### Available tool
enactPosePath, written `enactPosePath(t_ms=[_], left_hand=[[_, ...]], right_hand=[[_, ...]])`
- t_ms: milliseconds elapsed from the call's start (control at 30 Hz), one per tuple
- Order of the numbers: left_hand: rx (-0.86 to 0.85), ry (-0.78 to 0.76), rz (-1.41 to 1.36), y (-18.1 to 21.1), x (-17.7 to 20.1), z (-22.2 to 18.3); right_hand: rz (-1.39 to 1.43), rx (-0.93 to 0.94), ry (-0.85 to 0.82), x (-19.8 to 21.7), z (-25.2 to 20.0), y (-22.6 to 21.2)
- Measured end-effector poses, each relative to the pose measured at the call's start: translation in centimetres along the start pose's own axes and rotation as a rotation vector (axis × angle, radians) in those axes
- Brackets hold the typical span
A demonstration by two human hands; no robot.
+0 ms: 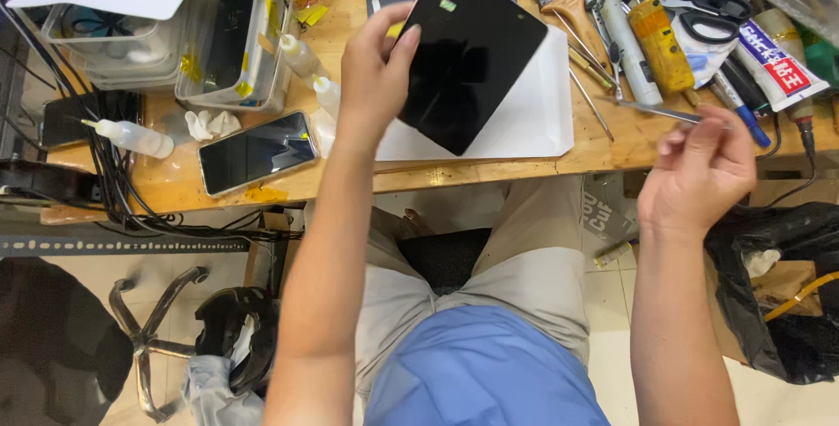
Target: The person uses a white plastic pry tool to separate the screen from the tablet frame along the bottom and side edges. They briefly connect a small cable to the device, then continue prying the screen away from the chassis.
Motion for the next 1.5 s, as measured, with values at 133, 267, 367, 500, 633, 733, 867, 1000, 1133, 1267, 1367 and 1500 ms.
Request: enactPosePath(t_ms=[133,267,367,500,633,733,867,1000,1133,1267,1367,1500], left_hand=[[-0.016,-0.364,0.030,-0.4,-0.7,5.1],[0.003,-0.534,0.179,-3.8,-2.6,7.4],[-0.052,-0.550,0.313,-5.5,-4.1,8.9],[-0.125,-0.475,0.513,-4.6,-4.7,7.9],[-0.261,-0.365,0.497,-5.9,-4.5,5.9],[-0.438,-0.153,0.355,-3.7,-2.3,1.7],[-0.478,0.106,0.052,-1.2,1.9,-6.3],[-0.352,-0.032,0.072,-3.0,3.2,-9.2],[-0.349,-0.173,0.123,-3.2,3.3,-9.8],[-0.297,-0.185,0.123,-2.9,3.6,-9.8],[-0.278,-0.183,0.089,-3.3,3.7,-9.8],[-0.247,-0.188,0.034,-3.5,3.8,-9.7]], right_hand=[[0.085,-0.067,0.077,-1.9,-1.9,-2.6],[0.224,-0.473,0.237,-2.6,-4.7,-1.0],[0.405,-0.578,0.013,-3.3,-7.1,0.4],[0.308,-0.474,-0.188,-4.7,-11.0,2.3],[0.135,-0.243,-0.393,-7.8,-14.2,2.3],[-0.135,0.067,-0.481,-11.1,-15.7,0.5],[-0.429,0.637,-0.564,-14.3,-16.8,-0.1],[-0.461,0.812,-0.583,-15.3,-17.9,0.6],[-0.429,0.755,-0.520,-16.8,-18.1,0.1],[-0.495,0.867,-0.553,-17.5,-17.9,-0.1],[-0.502,0.897,-0.587,-17.8,-17.8,0.2],[-0.495,0.814,-0.586,-18.1,-16.9,0.0]])
Point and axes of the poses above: each hand's wrist, its own z-axis towards the middle knuckle, its own x-axis out of the back of the hand, y = z × x, the point moved 3 cm from there along z, towards the middle knuckle
